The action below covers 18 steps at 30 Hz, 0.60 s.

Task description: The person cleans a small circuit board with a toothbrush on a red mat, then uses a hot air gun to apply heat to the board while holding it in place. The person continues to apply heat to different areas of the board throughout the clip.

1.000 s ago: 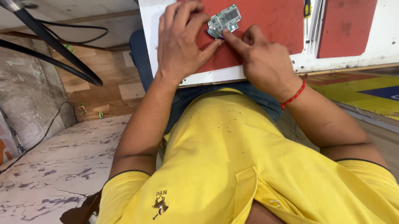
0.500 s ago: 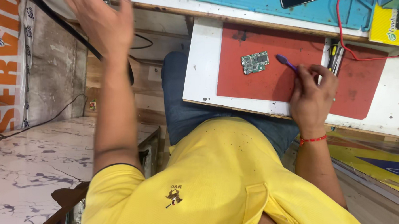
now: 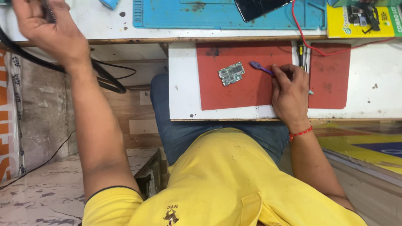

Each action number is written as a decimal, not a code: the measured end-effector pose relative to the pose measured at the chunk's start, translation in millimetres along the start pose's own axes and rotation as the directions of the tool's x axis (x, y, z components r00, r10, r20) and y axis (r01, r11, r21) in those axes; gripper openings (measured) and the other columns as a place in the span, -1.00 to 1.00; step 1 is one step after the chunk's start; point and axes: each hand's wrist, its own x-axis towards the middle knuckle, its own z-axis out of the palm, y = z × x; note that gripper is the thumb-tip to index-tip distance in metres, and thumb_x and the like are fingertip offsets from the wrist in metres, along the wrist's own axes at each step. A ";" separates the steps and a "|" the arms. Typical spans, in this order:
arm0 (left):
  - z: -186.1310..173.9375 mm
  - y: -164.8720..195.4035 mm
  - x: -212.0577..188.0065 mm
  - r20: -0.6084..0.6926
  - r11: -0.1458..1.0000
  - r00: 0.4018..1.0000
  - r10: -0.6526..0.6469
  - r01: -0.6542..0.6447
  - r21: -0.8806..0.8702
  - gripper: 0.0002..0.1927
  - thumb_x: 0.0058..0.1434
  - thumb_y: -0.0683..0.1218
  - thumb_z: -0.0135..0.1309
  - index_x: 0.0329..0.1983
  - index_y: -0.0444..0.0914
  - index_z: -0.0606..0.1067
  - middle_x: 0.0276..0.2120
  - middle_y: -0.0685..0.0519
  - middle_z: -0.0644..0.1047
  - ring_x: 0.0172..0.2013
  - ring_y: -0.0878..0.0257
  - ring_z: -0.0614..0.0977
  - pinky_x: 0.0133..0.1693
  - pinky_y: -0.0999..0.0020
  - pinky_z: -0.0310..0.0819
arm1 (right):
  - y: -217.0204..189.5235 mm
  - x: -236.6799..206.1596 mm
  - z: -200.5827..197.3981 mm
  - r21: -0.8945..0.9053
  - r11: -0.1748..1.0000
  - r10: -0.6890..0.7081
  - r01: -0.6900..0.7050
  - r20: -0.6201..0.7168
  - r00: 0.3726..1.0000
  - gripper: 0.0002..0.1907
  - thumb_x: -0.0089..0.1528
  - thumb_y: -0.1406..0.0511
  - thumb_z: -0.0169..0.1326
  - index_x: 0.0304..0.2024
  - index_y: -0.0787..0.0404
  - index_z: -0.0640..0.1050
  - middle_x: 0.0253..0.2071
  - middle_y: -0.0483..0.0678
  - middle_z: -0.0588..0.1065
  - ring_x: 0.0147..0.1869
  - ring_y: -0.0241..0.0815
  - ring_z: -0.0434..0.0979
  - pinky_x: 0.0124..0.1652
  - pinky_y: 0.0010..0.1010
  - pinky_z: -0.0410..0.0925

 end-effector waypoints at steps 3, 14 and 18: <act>-2.8 15.2 -14.5 0.270 0.918 0.930 0.250 -0.316 0.240 -0.78 0.60 -0.06 0.11 0.07 -0.33 0.56 -0.34 -0.04 0.57 -0.38 0.27 0.52 -0.34 0.42 0.41 | -16.1 -1.3 -11.7 0.059 0.997 -0.042 0.049 -0.109 0.993 -0.50 0.34 0.38 0.23 0.33 0.26 0.48 0.21 0.18 0.35 0.30 0.17 0.33 0.23 -0.04 0.29; 23.5 115.1 -60.6 0.694 0.551 0.436 0.572 -0.832 0.069 -0.54 0.36 0.19 0.26 -0.39 -0.26 0.50 -0.59 0.14 0.35 -0.59 0.29 0.39 -0.52 0.41 0.17 | -72.8 45.8 -30.5 0.269 0.907 -0.403 0.325 0.323 0.856 -0.16 0.02 0.23 0.44 0.31 0.33 0.44 -0.12 0.15 0.48 -0.07 0.20 0.48 -0.08 -0.04 0.36; 8.7 103.9 -87.5 0.604 0.510 0.502 0.619 -0.842 0.178 -0.60 0.30 0.15 0.33 -0.37 -0.24 0.52 -0.43 0.09 0.52 -0.43 0.25 0.52 -0.38 0.40 0.35 | -71.9 33.1 -8.2 0.365 0.896 -0.316 0.251 0.130 0.940 -0.43 0.09 0.29 0.39 0.13 0.21 0.51 -0.16 0.04 0.55 -0.12 0.07 0.57 -0.14 -0.19 0.43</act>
